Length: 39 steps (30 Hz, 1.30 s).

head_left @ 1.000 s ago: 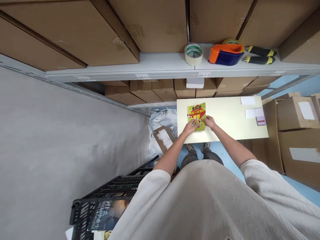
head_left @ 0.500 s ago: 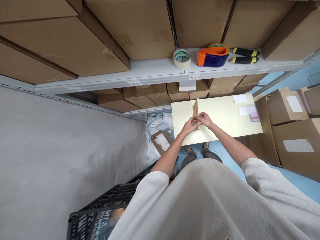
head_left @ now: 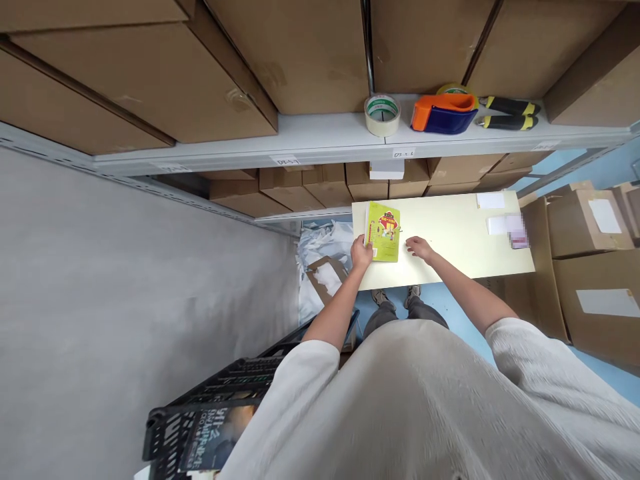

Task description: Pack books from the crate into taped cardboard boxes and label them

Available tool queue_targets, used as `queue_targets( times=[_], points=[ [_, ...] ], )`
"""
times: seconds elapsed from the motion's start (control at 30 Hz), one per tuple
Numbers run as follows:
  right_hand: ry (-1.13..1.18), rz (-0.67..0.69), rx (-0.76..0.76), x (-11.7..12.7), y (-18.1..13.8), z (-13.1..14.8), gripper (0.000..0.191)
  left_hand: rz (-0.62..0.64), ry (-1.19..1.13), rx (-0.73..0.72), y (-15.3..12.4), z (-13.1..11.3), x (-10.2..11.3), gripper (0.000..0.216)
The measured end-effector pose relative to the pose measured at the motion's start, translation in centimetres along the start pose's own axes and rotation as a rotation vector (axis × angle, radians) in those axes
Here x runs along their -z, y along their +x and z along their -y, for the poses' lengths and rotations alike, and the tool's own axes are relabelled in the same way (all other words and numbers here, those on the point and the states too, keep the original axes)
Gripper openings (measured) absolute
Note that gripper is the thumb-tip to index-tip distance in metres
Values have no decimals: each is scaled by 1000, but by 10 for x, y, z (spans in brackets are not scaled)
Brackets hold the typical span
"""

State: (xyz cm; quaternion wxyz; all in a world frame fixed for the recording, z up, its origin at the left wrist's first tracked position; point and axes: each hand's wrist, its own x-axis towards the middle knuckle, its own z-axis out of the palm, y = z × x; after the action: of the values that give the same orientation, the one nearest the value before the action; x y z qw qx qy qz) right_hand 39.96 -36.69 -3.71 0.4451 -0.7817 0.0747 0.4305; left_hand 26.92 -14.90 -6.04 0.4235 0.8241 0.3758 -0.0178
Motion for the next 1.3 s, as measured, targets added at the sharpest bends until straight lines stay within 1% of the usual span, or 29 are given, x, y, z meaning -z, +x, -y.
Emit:
queue_targets(
  times=[0.1,0.2,0.27,0.37,0.5,0.63,0.7,0.77,0.83,0.9,1.0,1.1,1.2,1.3],
  points=[
    [-27,-44,-7,-2,4,-12,18,112,98,79,2,7,-6,40],
    [-27,-80,-8,-2,7,-18,21,176,172,48,-1,10,-13,50],
    [-19,-103,-10,-1,8,-19,25,213,137,-13,-4,12,-19,60],
    [-2,-126,-18,0,8,-20,29,301,11,-66,-7,15,-24,68],
    [25,-132,-38,1,7,-20,27,401,-30,-50,-10,20,-26,76],
    [65,-143,-72,-1,7,-17,23,452,-1,-5,-13,23,-23,82],
    [90,-128,-82,-5,8,-13,23,455,-15,-2,-14,23,-21,79],
    [117,-95,-70,-10,7,-7,25,440,-62,-12,-14,22,-20,71],
    [138,-73,-34,-17,4,-1,29,419,-149,-2,-14,17,-20,61],
    [153,-73,15,-25,-1,6,33,403,-284,33,-12,7,-21,54],
    [162,-83,169,-39,-12,18,34,371,-540,82,-7,-14,-20,54],
    [76,-53,374,-53,-25,28,35,350,-734,118,-1,-34,-15,58],
    [-81,-55,470,-64,-35,33,33,311,-761,160,4,-40,-9,50],
    [-168,-25,491,-69,-34,30,26,259,-661,202,7,-34,-9,37]
  ],
)
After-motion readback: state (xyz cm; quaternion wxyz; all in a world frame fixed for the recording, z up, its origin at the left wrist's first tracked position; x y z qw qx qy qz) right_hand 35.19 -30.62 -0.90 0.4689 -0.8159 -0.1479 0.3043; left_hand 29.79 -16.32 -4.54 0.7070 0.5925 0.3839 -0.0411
